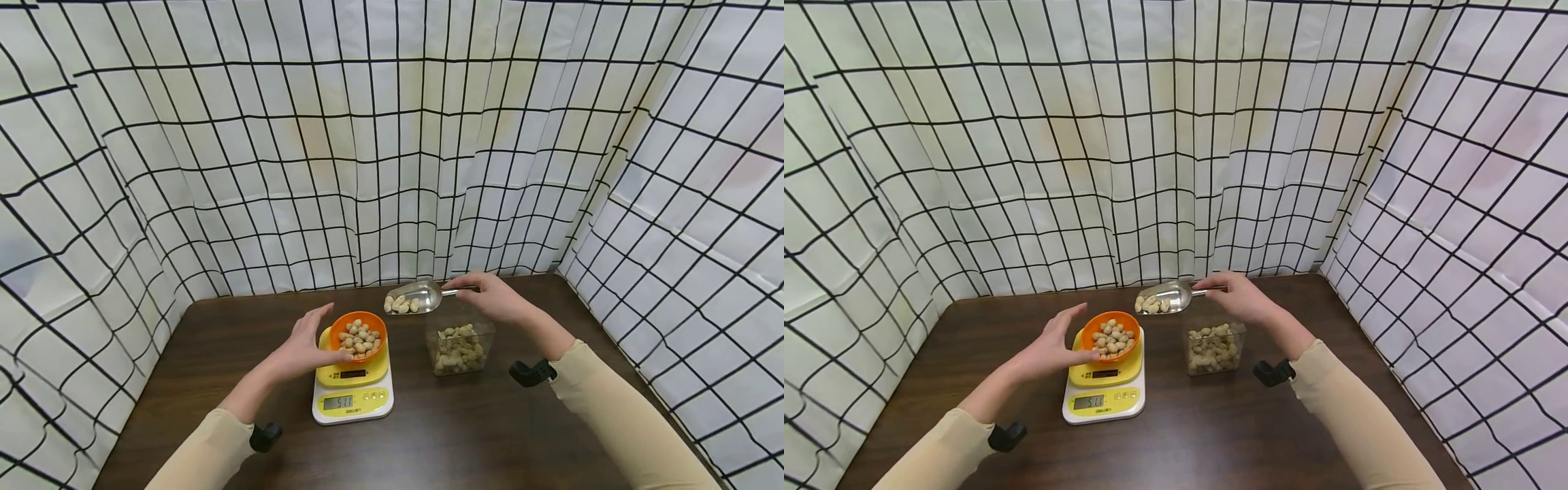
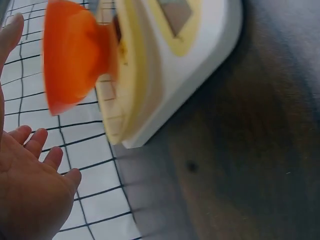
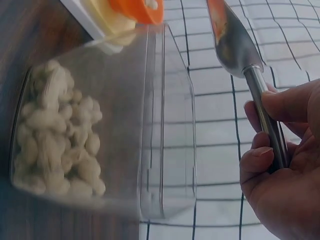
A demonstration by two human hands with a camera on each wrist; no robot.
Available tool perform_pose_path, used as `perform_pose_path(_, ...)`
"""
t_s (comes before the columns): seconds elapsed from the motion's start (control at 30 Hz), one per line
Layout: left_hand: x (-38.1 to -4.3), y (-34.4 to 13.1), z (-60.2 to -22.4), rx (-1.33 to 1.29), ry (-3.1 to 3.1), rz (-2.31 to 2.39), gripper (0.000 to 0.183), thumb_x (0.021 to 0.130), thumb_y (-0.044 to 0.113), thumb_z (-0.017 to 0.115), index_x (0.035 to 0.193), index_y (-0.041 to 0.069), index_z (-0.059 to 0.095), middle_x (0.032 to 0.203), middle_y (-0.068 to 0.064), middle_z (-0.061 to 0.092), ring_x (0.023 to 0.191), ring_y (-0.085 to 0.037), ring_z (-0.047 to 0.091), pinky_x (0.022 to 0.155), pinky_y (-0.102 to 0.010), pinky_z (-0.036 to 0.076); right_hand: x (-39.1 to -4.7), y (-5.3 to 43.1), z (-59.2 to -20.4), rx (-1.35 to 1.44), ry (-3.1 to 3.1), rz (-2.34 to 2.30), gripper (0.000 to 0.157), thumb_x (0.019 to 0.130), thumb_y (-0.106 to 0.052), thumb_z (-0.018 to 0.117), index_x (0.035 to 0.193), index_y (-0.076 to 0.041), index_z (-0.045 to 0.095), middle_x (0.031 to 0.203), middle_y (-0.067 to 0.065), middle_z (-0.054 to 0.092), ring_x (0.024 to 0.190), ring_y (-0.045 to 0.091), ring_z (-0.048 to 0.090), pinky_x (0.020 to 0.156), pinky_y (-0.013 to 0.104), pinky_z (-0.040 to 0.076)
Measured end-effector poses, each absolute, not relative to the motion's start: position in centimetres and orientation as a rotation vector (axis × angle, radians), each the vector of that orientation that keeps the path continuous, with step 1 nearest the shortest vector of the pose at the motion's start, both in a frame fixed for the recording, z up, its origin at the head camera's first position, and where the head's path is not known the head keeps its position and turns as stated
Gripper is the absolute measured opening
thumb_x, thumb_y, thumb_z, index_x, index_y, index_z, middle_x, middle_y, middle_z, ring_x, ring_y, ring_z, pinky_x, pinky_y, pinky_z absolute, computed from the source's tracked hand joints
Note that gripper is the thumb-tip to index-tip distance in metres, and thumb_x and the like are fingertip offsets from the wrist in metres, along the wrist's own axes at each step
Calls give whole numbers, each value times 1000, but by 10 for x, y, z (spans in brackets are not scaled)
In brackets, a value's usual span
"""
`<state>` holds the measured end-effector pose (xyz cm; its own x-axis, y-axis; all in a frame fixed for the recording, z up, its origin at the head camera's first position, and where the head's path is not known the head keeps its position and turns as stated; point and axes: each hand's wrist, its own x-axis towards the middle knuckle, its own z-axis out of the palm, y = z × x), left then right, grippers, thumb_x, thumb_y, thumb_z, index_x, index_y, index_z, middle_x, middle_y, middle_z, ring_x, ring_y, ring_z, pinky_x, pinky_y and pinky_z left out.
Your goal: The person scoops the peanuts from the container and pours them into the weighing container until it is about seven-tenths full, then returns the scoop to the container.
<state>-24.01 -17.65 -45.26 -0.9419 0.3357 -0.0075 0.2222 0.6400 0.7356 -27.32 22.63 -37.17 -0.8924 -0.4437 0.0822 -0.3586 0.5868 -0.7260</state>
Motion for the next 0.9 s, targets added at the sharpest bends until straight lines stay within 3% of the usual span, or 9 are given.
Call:
perform_pose_path(0.33,-245,-169,-474,430,2679,1166,121,77,51,87,164,12,12,165,-19,20,148,-44,15,110,-72,26,-281,189,-382,-763,2709,-1134,28,106,-14,56,128,-17,73,132,6,61,127,27,53,97,48,47)
perform_pose_path(0.6,-244,-166,-477,399,2670,1189,116,79,50,86,163,8,17,161,-20,28,146,-43,19,110,-70,29,-285,169,-386,-840,2755,-1022,28,106,-10,56,128,-15,73,120,2,63,100,21,50,81,41,42)
perform_pose_path(0.77,-243,-166,-476,401,2657,1209,114,79,50,85,163,8,20,159,-19,30,145,-41,20,110,-69,30,-283,162,-381,-913,2866,-906,27,104,-8,57,124,-16,75,99,0,58,86,21,43,74,39,37)
perform_pose_path(0.9,-243,-166,-477,398,2663,1197,114,79,50,85,162,8,20,159,-19,30,145,-41,21,110,-68,32,-281,160,-377,-951,2946,-810,27,103,-8,59,122,-17,76,94,-2,53,87,21,41,77,39,34)
